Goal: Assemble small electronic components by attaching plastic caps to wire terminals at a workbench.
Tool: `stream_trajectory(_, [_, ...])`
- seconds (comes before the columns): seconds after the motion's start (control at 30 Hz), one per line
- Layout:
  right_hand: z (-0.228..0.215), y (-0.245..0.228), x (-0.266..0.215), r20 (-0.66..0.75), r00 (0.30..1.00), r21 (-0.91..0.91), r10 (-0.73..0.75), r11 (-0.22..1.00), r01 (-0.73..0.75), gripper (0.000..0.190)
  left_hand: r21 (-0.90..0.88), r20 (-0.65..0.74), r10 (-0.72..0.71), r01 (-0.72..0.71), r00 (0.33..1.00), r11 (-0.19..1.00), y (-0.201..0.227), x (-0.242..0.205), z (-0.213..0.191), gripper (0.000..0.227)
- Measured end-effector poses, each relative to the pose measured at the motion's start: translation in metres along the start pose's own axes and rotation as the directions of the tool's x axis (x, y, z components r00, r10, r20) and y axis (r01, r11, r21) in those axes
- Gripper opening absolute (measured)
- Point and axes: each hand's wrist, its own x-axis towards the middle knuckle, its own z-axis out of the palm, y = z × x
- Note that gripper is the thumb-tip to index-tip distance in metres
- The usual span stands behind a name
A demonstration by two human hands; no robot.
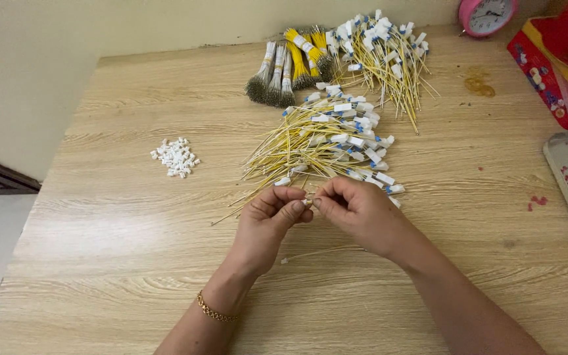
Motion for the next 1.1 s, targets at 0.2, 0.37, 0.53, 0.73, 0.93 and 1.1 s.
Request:
stream_trajectory(0.2, [0.005,0.0,-0.002,-0.038,0.995,-0.019,-0.097,0.995,0.096,0.016,0.075,-0.012,0.006,-0.005,1.0,0.997,-0.003,-0.003,0.004,0.009])
stream_trajectory(0.37, [0.007,-0.002,-0.006,-0.029,0.998,-0.078,-0.06,0.995,0.058,0.015,0.164,-0.003,0.129,-0.127,0.992,0.978,-0.004,-0.011,0.006,0.006])
stream_trajectory(0.53, [0.0,0.013,-0.015,0.075,0.975,-0.36,-0.208,0.906,0.221,0.017,0.557,0.001,0.058,-0.049,0.998,0.829,0.025,-0.038,0.004,0.011])
stream_trajectory(0.73, [0.0,0.009,-0.014,-0.043,0.969,-0.421,-0.244,0.884,0.204,0.018,0.88,0.014,0.226,-0.119,0.974,0.461,0.044,-0.029,-0.012,0.016])
stream_trajectory(0.93, [0.02,-0.005,0.032,-0.068,0.922,-0.535,-0.38,0.794,0.288,0.019,0.993,0.091,0.433,-0.113,0.897,0.026,0.028,0.025,-0.024,0.013])
stream_trajectory(1.1, [0.033,-0.017,0.04,-0.064,0.943,-0.498,-0.326,0.829,0.253,0.022,0.992,0.125,0.504,-0.11,0.854,-0.06,0.032,0.017,-0.032,0.01])
